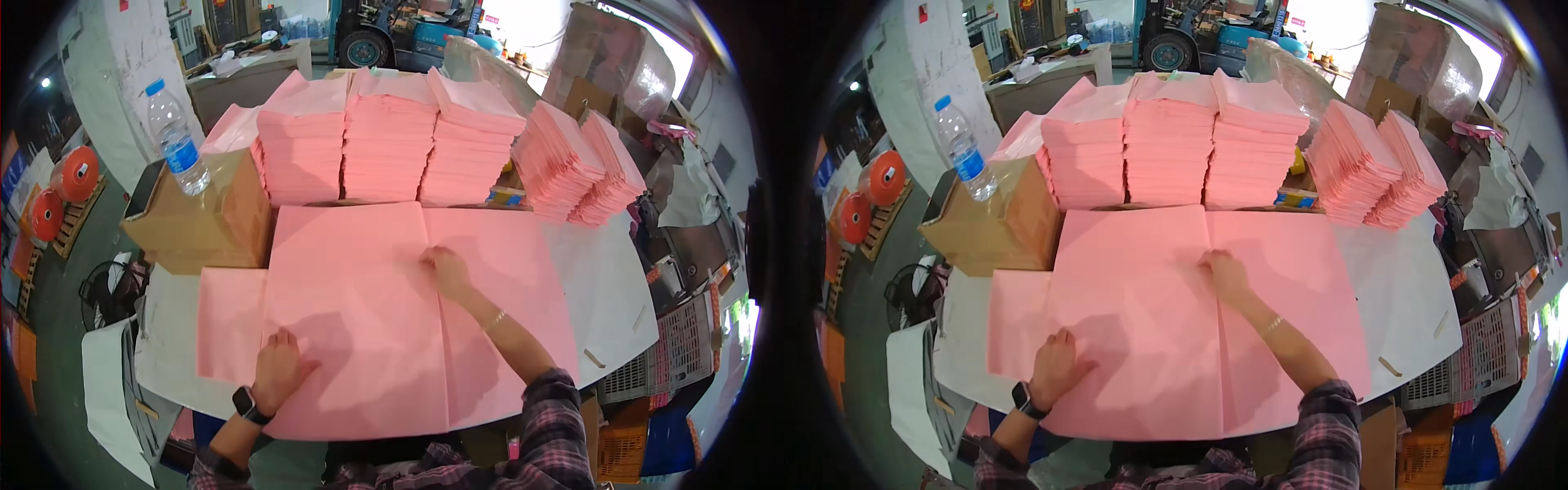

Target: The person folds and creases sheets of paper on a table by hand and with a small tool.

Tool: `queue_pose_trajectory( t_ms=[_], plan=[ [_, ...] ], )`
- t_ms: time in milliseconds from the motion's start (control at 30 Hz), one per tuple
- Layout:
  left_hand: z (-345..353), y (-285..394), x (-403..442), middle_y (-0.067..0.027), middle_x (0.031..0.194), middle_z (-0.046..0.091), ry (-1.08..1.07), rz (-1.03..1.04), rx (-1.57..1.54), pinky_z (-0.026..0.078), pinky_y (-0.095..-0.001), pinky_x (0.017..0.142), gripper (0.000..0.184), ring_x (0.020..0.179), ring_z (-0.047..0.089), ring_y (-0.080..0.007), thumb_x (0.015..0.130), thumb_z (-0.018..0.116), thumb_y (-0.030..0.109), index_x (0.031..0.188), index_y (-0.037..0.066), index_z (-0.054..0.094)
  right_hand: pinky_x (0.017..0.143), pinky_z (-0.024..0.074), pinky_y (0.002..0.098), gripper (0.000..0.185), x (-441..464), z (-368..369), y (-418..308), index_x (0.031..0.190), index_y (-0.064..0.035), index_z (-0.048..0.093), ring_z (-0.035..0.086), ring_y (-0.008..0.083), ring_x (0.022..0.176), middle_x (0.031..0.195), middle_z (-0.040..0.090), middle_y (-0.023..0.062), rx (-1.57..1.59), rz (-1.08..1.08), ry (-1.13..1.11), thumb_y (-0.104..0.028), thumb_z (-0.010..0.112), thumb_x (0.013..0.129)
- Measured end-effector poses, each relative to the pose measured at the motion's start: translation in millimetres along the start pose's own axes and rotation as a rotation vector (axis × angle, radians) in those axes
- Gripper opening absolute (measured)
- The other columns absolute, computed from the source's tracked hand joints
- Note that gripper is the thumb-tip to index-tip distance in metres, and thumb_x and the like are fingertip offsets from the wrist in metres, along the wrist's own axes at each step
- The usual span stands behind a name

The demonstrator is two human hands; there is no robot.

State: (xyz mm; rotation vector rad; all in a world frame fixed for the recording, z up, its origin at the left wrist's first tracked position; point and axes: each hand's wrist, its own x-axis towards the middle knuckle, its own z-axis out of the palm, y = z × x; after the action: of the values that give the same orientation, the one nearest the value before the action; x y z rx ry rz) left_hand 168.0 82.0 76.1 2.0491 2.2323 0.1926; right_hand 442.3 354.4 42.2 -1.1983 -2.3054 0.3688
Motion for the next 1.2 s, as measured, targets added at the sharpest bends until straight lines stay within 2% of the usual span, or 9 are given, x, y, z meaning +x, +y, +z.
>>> queue_pose_trajectory(
  t_ms=[100, 300, 467, 533, 600, 667, 800, 900, 1200],
  plan=[
    [-5.0, 1.7, 1.9, -0.0197, 0.106, 0.058, 0.020, 0.001, -0.027, 0.053, -0.0424, 0.077, 0.055, 0.091, 0.060, -0.0355, 0.076, 0.077, 0.036, 0.105, -0.006, 0.058, 0.071, 0.0514, 0.0426, 0.009, 74.8, 28.9, 70.0, 0.087, -0.0064, 0.069, 0.063, 0.0295, 0.087, 0.087, 0.066, 0.0111, -0.103, 0.055, 0.215, -0.013, 0.064, 0.082],
    [-10.5, 1.4, 6.5, -0.0190, 0.100, 0.059, 0.073, 0.039, -0.066, 0.053, -0.0419, 0.073, 0.047, 0.088, 0.060, -0.0359, 0.075, 0.077, 0.030, 0.101, -0.005, 0.058, 0.075, 0.0480, 0.0419, 0.006, 99.1, 16.4, 65.4, 0.080, -0.0100, 0.069, 0.062, 0.0261, 0.088, 0.086, 0.067, 0.0071, -0.292, -0.003, 0.297, -0.016, 0.068, 0.078],
    [14.9, -22.5, 10.2, -0.0197, 0.092, 0.061, 0.040, 0.093, 0.007, 0.051, -0.0469, 0.072, 0.035, 0.084, 0.059, -0.0375, 0.084, 0.066, 0.032, 0.094, -0.001, 0.059, 0.081, 0.0412, 0.0391, 0.015, -28.0, -19.5, 39.5, 0.086, -0.0162, 0.070, 0.060, 0.0197, 0.091, 0.090, 0.067, -0.0007, -0.385, -0.459, 0.240, -0.014, 0.070, 0.071],
    [10.5, -24.8, 11.7, -0.0196, 0.092, 0.062, 0.122, 0.258, 0.034, 0.050, -0.0475, 0.074, 0.033, 0.086, 0.060, -0.0376, 0.087, 0.062, 0.033, 0.095, 0.000, 0.061, 0.085, 0.0405, 0.0399, 0.020, -115.4, -54.7, 11.1, 0.095, -0.0149, 0.070, 0.058, 0.0194, 0.098, 0.096, 0.067, 0.0010, -0.334, -0.438, -0.222, -0.014, 0.062, 0.077],
    [18.7, -32.5, 11.7, -0.0192, 0.092, 0.063, 0.157, 0.241, 0.033, 0.051, -0.0462, 0.075, 0.030, 0.087, 0.061, -0.0369, 0.088, 0.061, 0.031, 0.094, 0.001, 0.064, 0.084, 0.0432, 0.0408, 0.019, -225.1, -63.9, 5.9, 0.094, -0.0126, 0.068, 0.058, 0.0218, 0.099, 0.096, 0.065, 0.0024, -0.019, -0.532, -0.261, -0.016, 0.060, 0.077],
    [5.5, -24.4, 13.4, -0.0194, 0.091, 0.064, 0.088, 0.180, -0.015, 0.051, -0.0455, 0.076, 0.032, 0.086, 0.062, -0.0367, 0.088, 0.062, 0.031, 0.094, 0.000, 0.065, 0.077, 0.0490, 0.0395, 0.026, -300.9, -89.4, -13.4, 0.101, -0.0125, 0.067, 0.062, 0.0235, 0.096, 0.097, 0.064, 0.0050, -0.257, -0.942, -0.294, -0.006, 0.065, 0.076],
    [-2.0, -16.3, 13.4, -0.0192, 0.092, 0.064, 0.053, 0.103, -0.017, 0.051, -0.0445, 0.075, 0.032, 0.085, 0.063, -0.0366, 0.086, 0.065, 0.030, 0.096, -0.001, 0.066, 0.076, 0.0510, 0.0362, 0.028, -327.2, -115.6, -46.2, 0.104, -0.0085, 0.063, 0.062, 0.0282, 0.092, 0.097, 0.060, 0.0096, 0.312, -0.461, -0.570, 0.000, 0.063, 0.077],
    [2.6, -18.0, 10.7, -0.0193, 0.092, 0.064, 0.068, 0.105, -0.003, 0.051, -0.0446, 0.074, 0.032, 0.083, 0.063, -0.0372, 0.085, 0.066, 0.029, 0.096, -0.001, 0.066, 0.075, 0.0524, 0.0375, 0.030, -304.0, -114.0, -52.1, 0.110, -0.0076, 0.059, 0.062, 0.0317, 0.090, 0.101, 0.058, 0.0102, 0.317, -0.010, -0.460, -0.007, 0.065, 0.080],
    [3.6, -16.8, 11.2, -0.0193, 0.091, 0.064, 0.087, 0.100, 0.019, 0.052, -0.0445, 0.075, 0.034, 0.082, 0.064, -0.0370, 0.085, 0.067, 0.031, 0.096, -0.001, 0.066, 0.064, 0.0535, 0.0398, 0.042, -252.3, -98.5, -64.7, 0.112, -0.0128, 0.058, 0.065, 0.0284, 0.088, 0.112, 0.056, 0.0048, 0.066, -0.241, -0.505, -0.028, 0.074, 0.077]
  ],
)
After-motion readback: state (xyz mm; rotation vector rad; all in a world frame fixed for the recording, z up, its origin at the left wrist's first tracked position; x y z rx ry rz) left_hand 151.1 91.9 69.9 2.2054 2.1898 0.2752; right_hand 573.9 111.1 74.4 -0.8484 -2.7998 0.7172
